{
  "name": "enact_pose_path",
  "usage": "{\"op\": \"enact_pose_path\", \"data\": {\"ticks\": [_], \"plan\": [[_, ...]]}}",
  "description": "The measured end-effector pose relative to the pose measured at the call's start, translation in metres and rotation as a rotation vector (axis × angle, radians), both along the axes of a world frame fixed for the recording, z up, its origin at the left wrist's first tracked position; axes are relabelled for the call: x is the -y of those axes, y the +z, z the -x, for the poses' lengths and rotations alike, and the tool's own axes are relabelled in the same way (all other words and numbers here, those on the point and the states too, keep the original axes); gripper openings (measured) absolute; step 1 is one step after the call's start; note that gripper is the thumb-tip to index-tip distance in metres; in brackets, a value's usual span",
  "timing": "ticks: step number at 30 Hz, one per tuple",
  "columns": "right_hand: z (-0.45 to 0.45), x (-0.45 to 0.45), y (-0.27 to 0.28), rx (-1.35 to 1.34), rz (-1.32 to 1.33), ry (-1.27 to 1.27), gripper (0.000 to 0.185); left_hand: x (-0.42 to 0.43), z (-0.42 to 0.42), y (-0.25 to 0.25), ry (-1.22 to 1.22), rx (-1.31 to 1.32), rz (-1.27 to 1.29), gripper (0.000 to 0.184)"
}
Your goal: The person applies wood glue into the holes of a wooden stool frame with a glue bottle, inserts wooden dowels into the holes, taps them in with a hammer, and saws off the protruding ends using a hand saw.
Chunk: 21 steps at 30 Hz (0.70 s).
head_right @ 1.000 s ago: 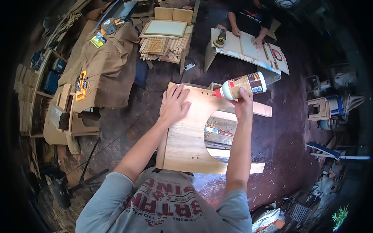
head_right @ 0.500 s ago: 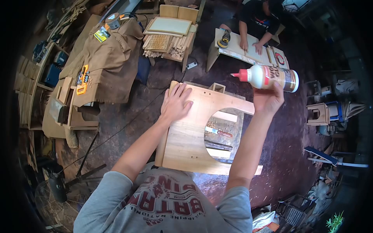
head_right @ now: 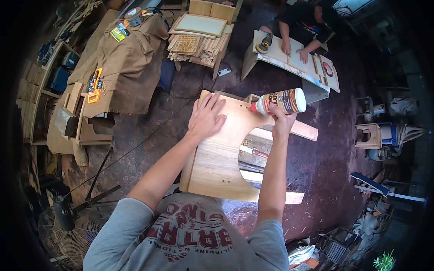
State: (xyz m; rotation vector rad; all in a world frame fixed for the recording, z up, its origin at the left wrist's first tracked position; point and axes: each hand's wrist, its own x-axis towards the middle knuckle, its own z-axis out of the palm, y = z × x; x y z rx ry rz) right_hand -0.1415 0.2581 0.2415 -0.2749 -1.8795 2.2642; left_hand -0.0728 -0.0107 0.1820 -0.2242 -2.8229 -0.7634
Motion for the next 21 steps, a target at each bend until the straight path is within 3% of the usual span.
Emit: {"op": "enact_pose_path", "data": {"ticks": [4,7,13,21], "plan": [[-0.004,-0.003,-0.014,-0.029,0.049,0.034,0.076,0.0,-0.001,0.0,0.001,-0.003,-0.001,0.06],[-0.005,-0.003,-0.022,-0.074,0.11,0.014,0.061,-0.001,-0.001,0.003,-0.004,0.005,-0.001,0.06],[-0.01,-0.024,-0.037,-0.074,0.237,0.167,0.072,0.001,0.001,0.001,-0.01,0.008,-0.002,0.059],[-0.032,-0.022,-0.034,-0.138,0.177,0.215,0.085,0.001,0.001,-0.001,0.005,0.018,-0.009,0.06]]}}
